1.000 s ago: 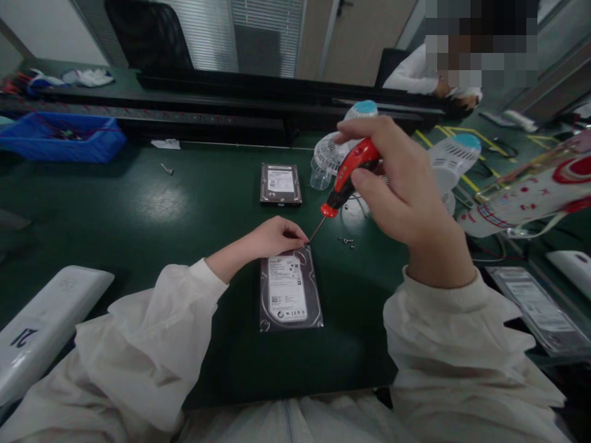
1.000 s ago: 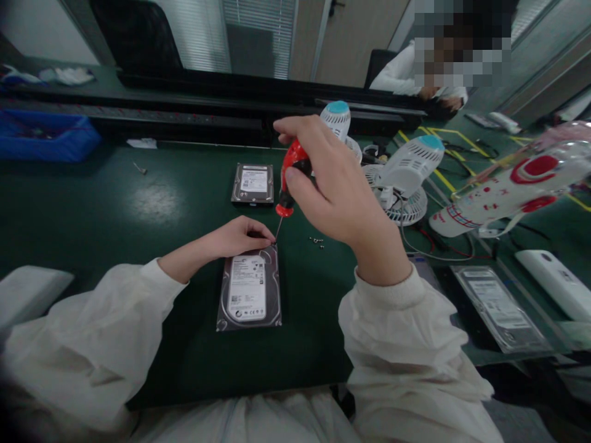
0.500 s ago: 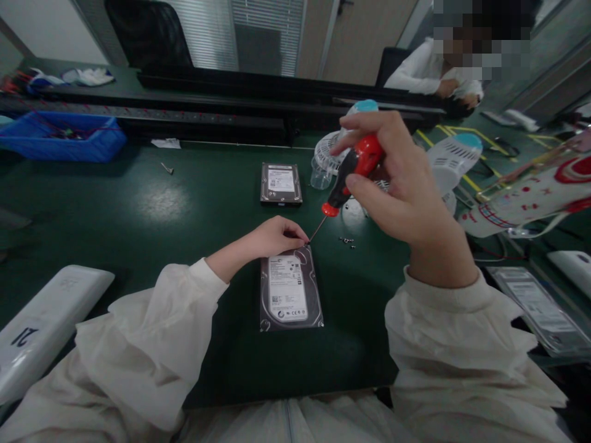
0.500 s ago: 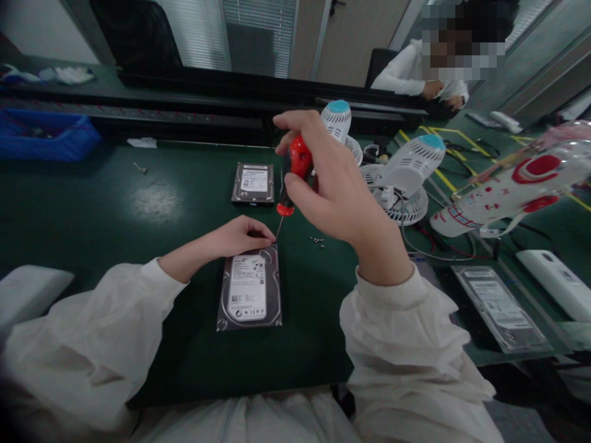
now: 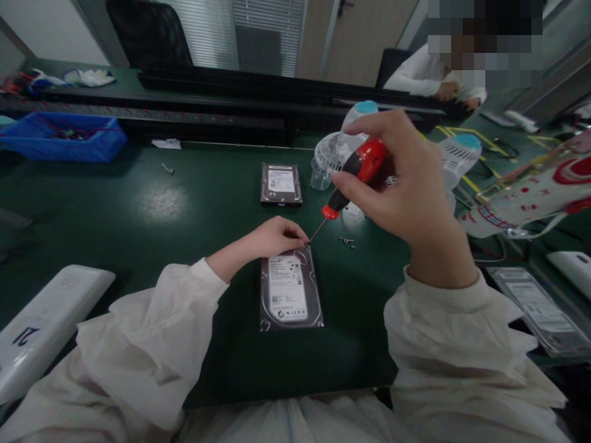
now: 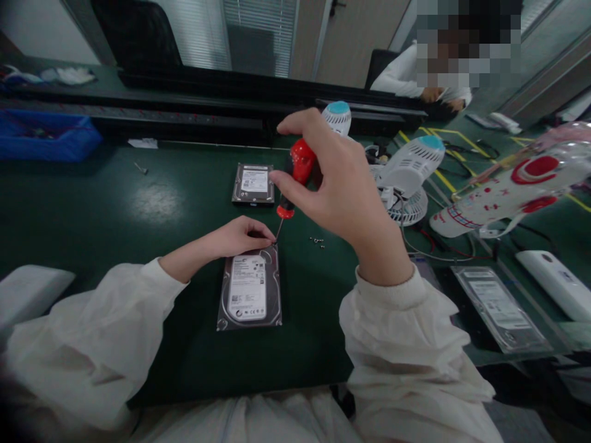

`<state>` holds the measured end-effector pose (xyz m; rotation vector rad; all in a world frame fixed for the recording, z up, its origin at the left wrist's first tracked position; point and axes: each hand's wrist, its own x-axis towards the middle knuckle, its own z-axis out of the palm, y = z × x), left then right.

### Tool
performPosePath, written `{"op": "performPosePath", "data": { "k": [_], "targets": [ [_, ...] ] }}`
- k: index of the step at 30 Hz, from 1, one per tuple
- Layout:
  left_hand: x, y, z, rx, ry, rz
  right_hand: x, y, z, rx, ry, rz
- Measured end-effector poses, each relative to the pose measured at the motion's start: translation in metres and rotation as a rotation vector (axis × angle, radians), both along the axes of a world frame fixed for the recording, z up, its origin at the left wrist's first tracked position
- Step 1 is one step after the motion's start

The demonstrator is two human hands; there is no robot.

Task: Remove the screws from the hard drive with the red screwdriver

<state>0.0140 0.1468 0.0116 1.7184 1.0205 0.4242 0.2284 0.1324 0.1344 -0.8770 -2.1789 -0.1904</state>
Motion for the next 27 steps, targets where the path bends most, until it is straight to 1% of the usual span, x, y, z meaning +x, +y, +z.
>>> {"op": "performPosePath", "data": {
  "k": [1,3,6,8,11,15,18,21,25,27],
  "targets": [
    [0.000,0.000,0.000,0.000,0.001,0.001,0.000,0.000,0.000,0.018,-0.013,-0.024],
    [0.000,0.000,0.000,-0.005,0.001,0.002,0.000,0.000,0.001,0.005,-0.027,0.003],
    [-0.002,0.001,-0.003,-0.025,-0.007,-0.005,0.003,0.001,0.000,-0.125,-0.011,0.122],
    [-0.002,0.001,-0.004,-0.028,-0.012,-0.008,0.005,0.003,-0.002,-0.187,0.020,0.145],
    [-0.002,0.000,-0.002,-0.004,-0.003,-0.009,0.007,0.006,-0.006,-0.147,0.054,0.095],
    [-0.001,-0.001,0.000,0.006,-0.004,-0.008,0.005,0.008,-0.010,-0.107,0.038,0.036],
    [-0.001,-0.001,0.000,0.004,-0.017,-0.009,0.003,0.008,-0.011,-0.105,0.044,0.035],
    [-0.002,0.001,-0.003,0.009,-0.021,-0.013,0.001,0.006,-0.008,-0.089,0.037,0.033],
    [-0.002,0.003,-0.009,0.013,-0.025,-0.027,-0.002,0.001,-0.001,-0.067,-0.025,-0.001],
    [-0.001,0.003,-0.010,0.018,-0.020,-0.028,-0.002,-0.003,0.002,-0.102,-0.023,0.039]
  ]
}}
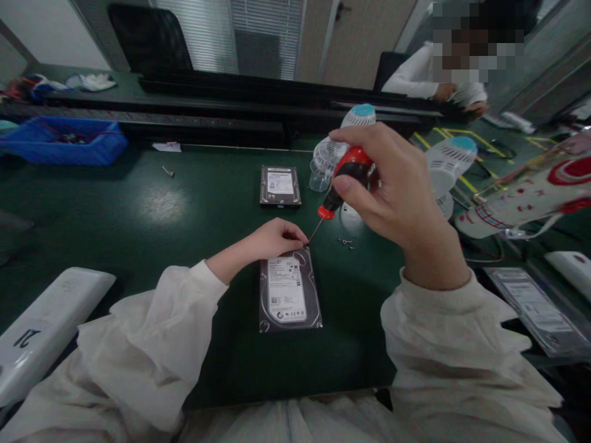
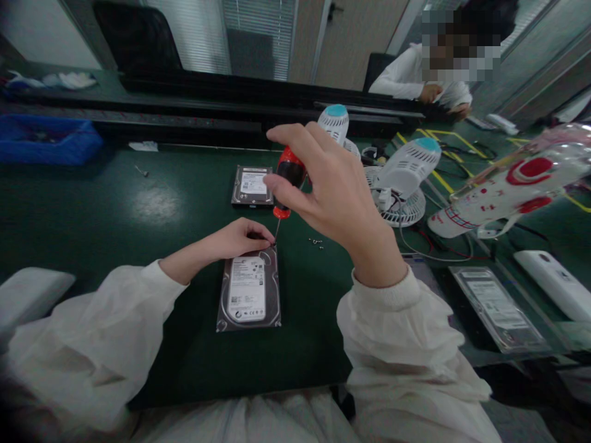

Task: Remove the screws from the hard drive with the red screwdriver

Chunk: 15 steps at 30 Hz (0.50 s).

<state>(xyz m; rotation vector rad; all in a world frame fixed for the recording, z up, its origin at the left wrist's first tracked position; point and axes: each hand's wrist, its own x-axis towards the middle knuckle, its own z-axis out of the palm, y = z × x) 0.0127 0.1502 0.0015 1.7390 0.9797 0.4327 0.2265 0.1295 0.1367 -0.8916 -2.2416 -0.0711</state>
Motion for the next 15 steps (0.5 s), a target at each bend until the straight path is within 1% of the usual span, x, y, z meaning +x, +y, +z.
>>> {"op": "performPosePath", "data": {
  "k": [2,4,5,6,8,9,11,12,13,14,15],
  "targets": [
    [0.000,0.000,0.002,0.003,0.004,0.003,0.001,-0.002,0.001,-0.075,0.034,0.084],
    [-0.001,-0.003,0.010,0.015,0.016,0.013,0.001,-0.001,0.000,-0.124,0.077,0.117],
    [-0.002,-0.005,0.016,0.024,0.033,0.021,0.001,0.000,0.000,-0.124,0.090,0.096],
    [-0.003,-0.009,0.025,0.067,0.080,0.042,0.001,0.001,-0.001,-0.111,0.093,0.060],
    [-0.003,-0.022,0.045,0.223,0.247,0.100,0.001,0.003,-0.003,-0.069,0.081,0.002],
    [-0.003,-0.032,0.057,0.308,0.367,0.127,0.001,0.003,-0.003,-0.064,0.067,-0.008],
    [0.003,-0.060,0.075,0.491,0.618,0.139,0.002,0.003,-0.003,-0.091,0.047,0.019],
    [0.009,-0.077,0.080,0.584,0.674,0.102,0.003,0.002,-0.002,-0.118,0.044,0.043],
    [0.015,-0.096,0.082,0.668,0.672,0.053,0.003,0.002,-0.002,-0.148,0.048,0.067],
    [0.022,-0.115,0.080,0.745,0.620,-0.024,0.004,0.001,-0.001,-0.171,0.055,0.084],
    [0.030,-0.134,0.074,0.811,0.557,-0.104,0.004,0.001,-0.001,-0.178,0.068,0.087]
  ]
}}
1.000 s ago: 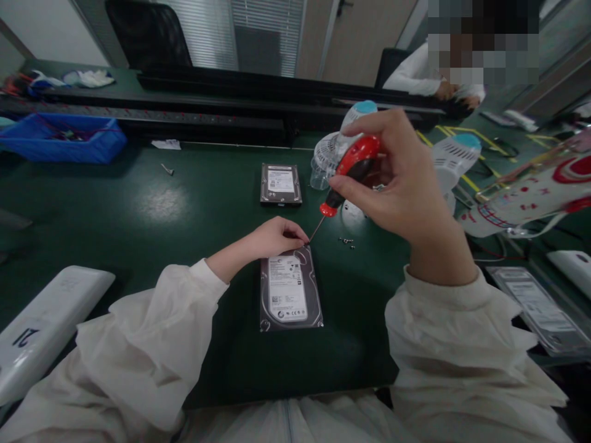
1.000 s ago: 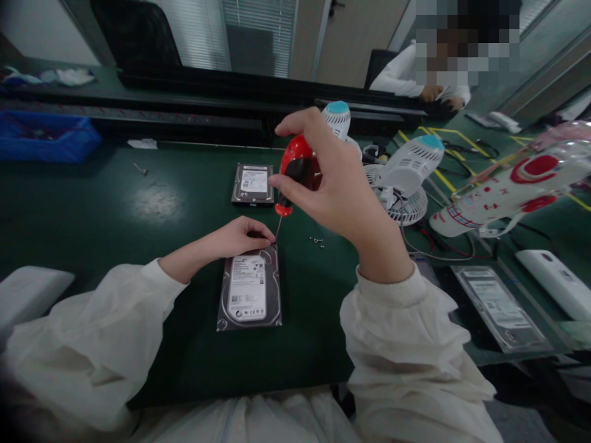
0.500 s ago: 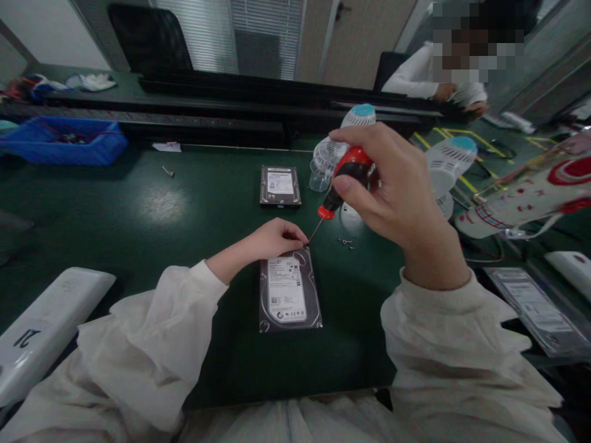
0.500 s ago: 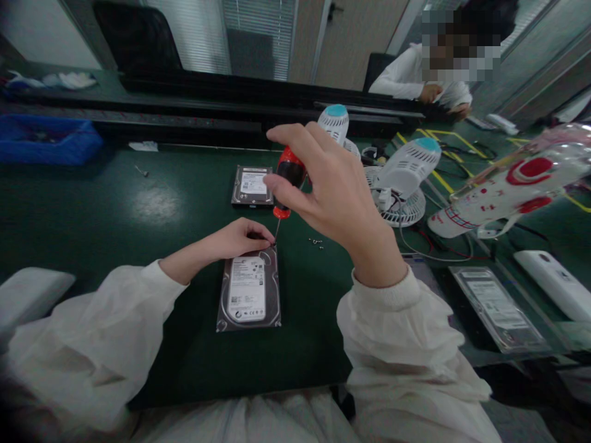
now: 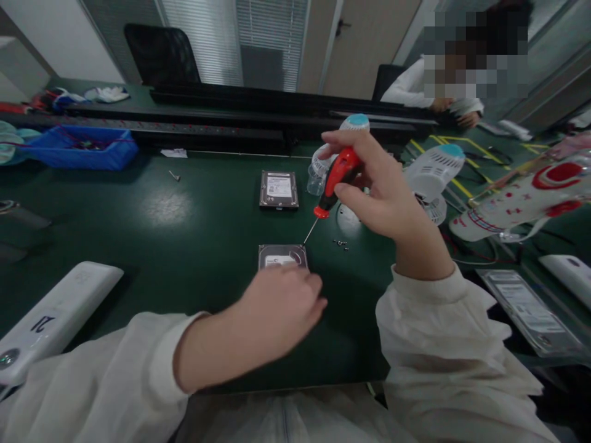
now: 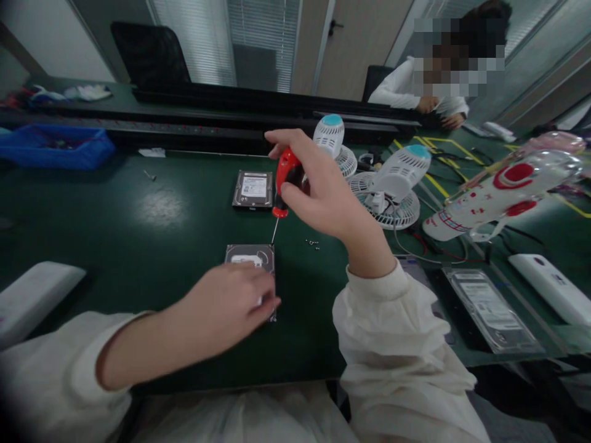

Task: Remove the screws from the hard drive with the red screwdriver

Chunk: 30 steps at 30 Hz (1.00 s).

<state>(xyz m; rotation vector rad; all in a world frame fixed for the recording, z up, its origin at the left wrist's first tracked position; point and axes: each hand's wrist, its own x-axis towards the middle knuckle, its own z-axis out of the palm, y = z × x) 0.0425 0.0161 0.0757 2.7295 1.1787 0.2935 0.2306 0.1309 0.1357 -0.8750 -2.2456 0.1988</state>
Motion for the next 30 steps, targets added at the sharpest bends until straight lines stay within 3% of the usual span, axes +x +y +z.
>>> {"op": "performPosePath", "data": {
  "k": [2,4,6,9,13,18,22,25,28,30],
  "targets": [
    [0.014,-0.033,-0.020,0.082,-0.079,-0.201,0.000,0.000,0.000,0.032,0.013,-0.038],
    [0.023,-0.055,-0.043,0.171,-0.145,-0.304,0.000,0.001,0.000,0.088,-0.015,-0.085],
    [0.027,-0.065,-0.062,0.236,-0.166,-0.327,0.000,0.001,0.001,0.118,-0.060,-0.088],
    [0.024,-0.064,-0.076,0.295,-0.156,-0.323,0.000,-0.001,0.002,0.071,-0.076,-0.006],
    [0.020,-0.056,-0.079,0.309,-0.173,-0.303,0.002,-0.002,0.001,-0.030,-0.038,0.017],
    [0.018,-0.049,-0.075,0.310,-0.160,-0.281,0.001,-0.001,0.000,0.088,-0.066,-0.131],
    [0.014,-0.040,-0.066,0.356,-0.098,-0.235,0.003,-0.002,0.002,0.064,-0.054,-0.026],
    [0.012,-0.034,-0.064,0.451,-0.013,-0.094,0.004,-0.004,0.005,-0.016,-0.014,0.037],
    [0.012,-0.030,-0.068,0.416,0.061,0.035,0.003,-0.005,0.005,0.036,-0.042,-0.062],
    [0.013,-0.029,-0.072,0.375,0.092,0.053,0.003,-0.005,0.006,0.074,-0.085,-0.108]
  ]
}}
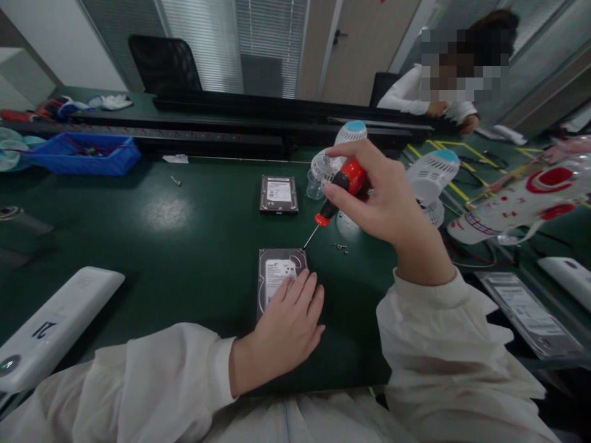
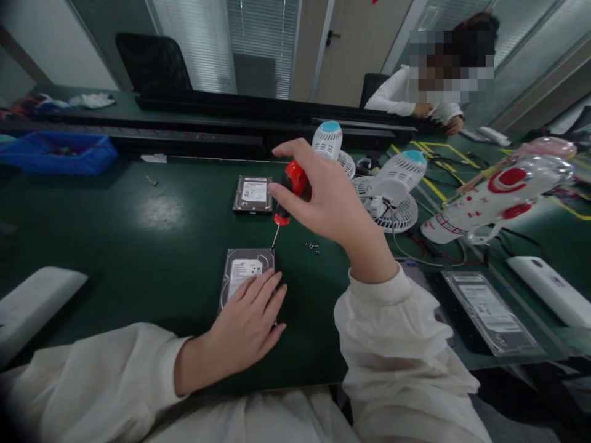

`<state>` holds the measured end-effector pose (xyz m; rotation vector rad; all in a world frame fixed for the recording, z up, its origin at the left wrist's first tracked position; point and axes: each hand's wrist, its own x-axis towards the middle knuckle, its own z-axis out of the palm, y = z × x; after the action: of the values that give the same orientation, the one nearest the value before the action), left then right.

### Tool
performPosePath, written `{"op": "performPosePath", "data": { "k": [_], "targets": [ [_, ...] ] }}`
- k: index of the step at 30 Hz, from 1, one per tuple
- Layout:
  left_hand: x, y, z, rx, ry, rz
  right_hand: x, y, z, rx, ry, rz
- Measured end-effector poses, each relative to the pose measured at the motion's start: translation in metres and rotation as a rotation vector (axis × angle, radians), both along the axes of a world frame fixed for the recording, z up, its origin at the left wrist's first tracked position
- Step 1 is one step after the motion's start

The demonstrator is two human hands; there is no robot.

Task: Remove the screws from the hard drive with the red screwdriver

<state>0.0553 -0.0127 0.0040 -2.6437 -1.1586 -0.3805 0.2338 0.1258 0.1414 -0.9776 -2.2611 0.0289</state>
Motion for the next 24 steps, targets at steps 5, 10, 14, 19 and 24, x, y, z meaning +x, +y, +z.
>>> {"op": "performPosePath", "data": {
  "k": [5,10,14,19,24],
  "targets": [
    [-0.0007,-0.0009,-0.0049,-0.033,0.002,-0.025,0.0013,0.0007,-0.0005,-0.071,0.010,0.138],
    [-0.0007,-0.0014,-0.0035,-0.019,-0.014,-0.036,-0.0007,0.0009,-0.0021,-0.054,0.019,0.005],
    [0.0008,-0.0003,-0.0028,-0.026,-0.005,-0.056,-0.0019,0.0002,-0.0015,-0.020,-0.008,0.029],
    [0.0012,0.0006,-0.0089,0.038,-0.026,-0.181,0.0001,0.0013,-0.0024,-0.087,0.055,0.121],
    [-0.0006,0.0007,-0.0067,0.015,-0.011,-0.261,-0.0012,-0.0007,-0.0003,-0.017,-0.017,-0.019]
  ]
}}
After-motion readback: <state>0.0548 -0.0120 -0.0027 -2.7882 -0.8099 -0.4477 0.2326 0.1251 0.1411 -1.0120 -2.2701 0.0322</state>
